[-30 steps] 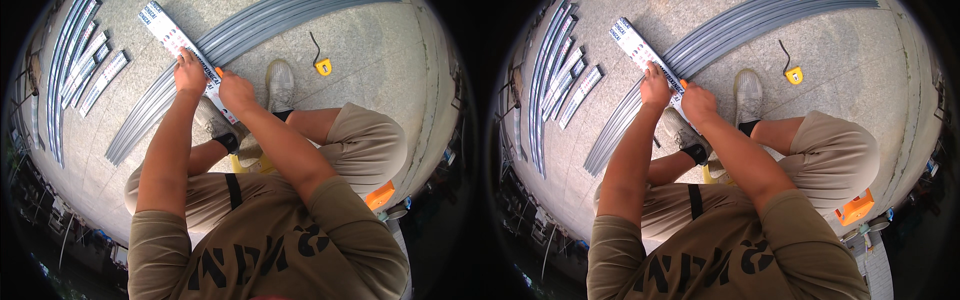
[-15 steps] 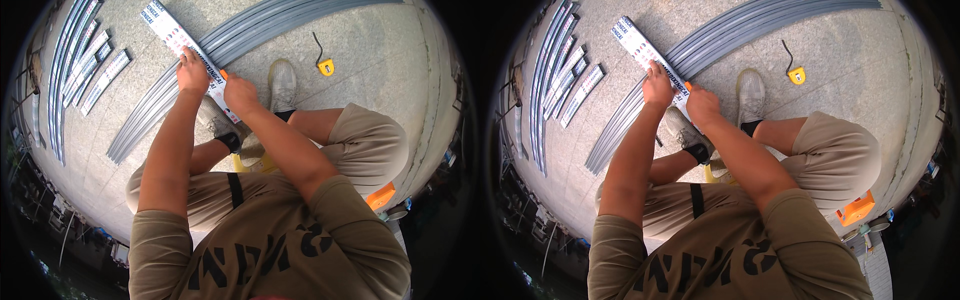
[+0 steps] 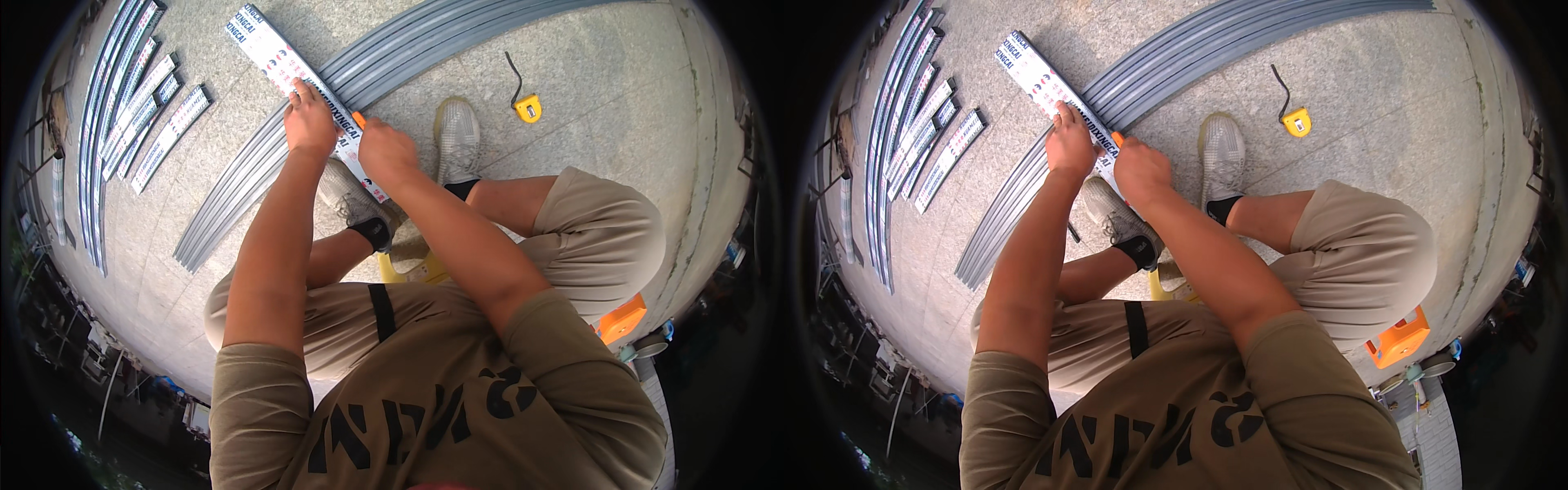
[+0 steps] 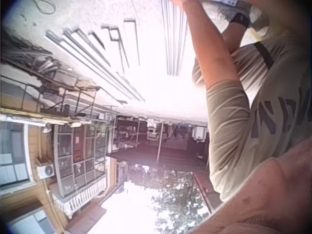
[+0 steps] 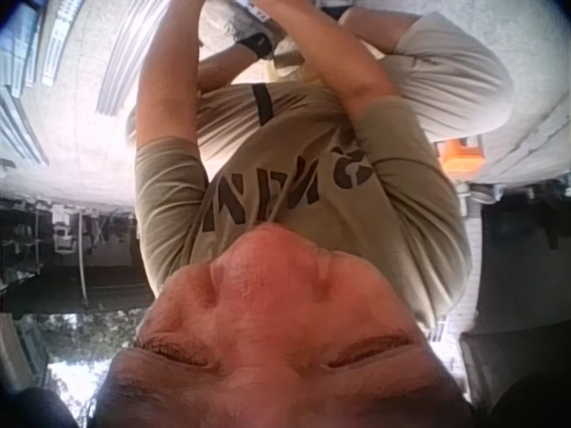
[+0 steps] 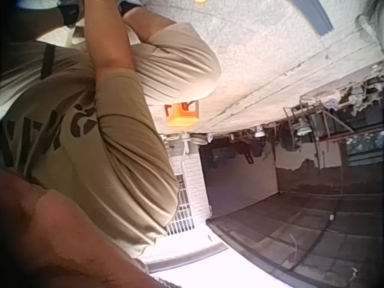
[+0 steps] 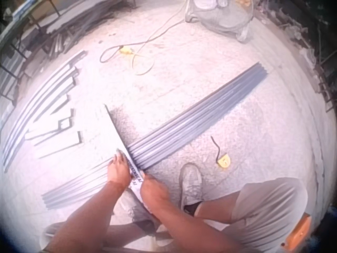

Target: The person measures a long metal profile using a tape measure and a straight edge, then uses a utility knife to score and cut the profile along the marked line. The cut piece is separated and set aside.

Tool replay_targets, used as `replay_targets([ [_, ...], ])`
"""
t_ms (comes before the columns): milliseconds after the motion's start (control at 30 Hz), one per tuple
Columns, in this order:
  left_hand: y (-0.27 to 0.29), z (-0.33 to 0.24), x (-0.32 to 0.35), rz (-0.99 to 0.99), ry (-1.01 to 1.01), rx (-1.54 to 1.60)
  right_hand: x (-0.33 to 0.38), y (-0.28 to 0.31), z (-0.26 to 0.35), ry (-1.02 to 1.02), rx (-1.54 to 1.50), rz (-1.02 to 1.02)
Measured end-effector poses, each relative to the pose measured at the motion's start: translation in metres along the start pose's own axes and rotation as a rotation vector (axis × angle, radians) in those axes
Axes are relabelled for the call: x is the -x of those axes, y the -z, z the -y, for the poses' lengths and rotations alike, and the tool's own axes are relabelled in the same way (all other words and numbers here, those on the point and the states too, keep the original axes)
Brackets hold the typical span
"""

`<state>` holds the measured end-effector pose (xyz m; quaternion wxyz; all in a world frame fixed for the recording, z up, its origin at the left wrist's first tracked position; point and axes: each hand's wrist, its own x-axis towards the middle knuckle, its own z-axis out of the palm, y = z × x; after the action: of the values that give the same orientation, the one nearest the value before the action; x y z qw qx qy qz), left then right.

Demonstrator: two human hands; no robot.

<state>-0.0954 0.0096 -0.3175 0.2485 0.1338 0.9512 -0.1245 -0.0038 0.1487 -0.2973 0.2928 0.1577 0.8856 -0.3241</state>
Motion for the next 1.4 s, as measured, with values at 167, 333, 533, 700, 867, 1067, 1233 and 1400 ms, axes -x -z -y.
replay_targets([
  [167, 0.001, -0.001, 0.000, 0.009, 0.007, 0.004, -0.006, -0.012, -0.005, 0.022, 0.025, -0.015],
  [333, 0.001, -0.001, 0.002, 0.016, 0.005, -0.013, 0.004, -0.009, -0.011, 0.030, 0.052, 0.042],
  [533, 0.000, -0.001, 0.002, 0.016, 0.004, -0.006, 0.007, -0.010, -0.015, 0.024, 0.057, 0.062],
  [700, -0.002, 0.000, 0.000, 0.014, 0.001, -0.011, 0.014, -0.020, -0.027, 0.029, 0.054, 0.014],
  [867, -0.002, -0.001, 0.001, -0.005, -0.003, 0.013, 0.013, -0.027, -0.031, 0.050, 0.070, -0.035],
  [1067, -0.004, 0.002, 0.004, -0.014, -0.013, 0.025, 0.035, -0.020, -0.050, 0.025, 0.093, 0.045],
  [1233, 0.006, 0.001, -0.005, -0.005, -0.009, 0.045, 0.033, -0.027, -0.067, -0.020, 0.147, -0.021],
  [1400, 0.000, 0.000, 0.004, 0.008, 0.011, 0.017, 0.025, -0.011, -0.040, 0.017, 0.101, -0.031],
])
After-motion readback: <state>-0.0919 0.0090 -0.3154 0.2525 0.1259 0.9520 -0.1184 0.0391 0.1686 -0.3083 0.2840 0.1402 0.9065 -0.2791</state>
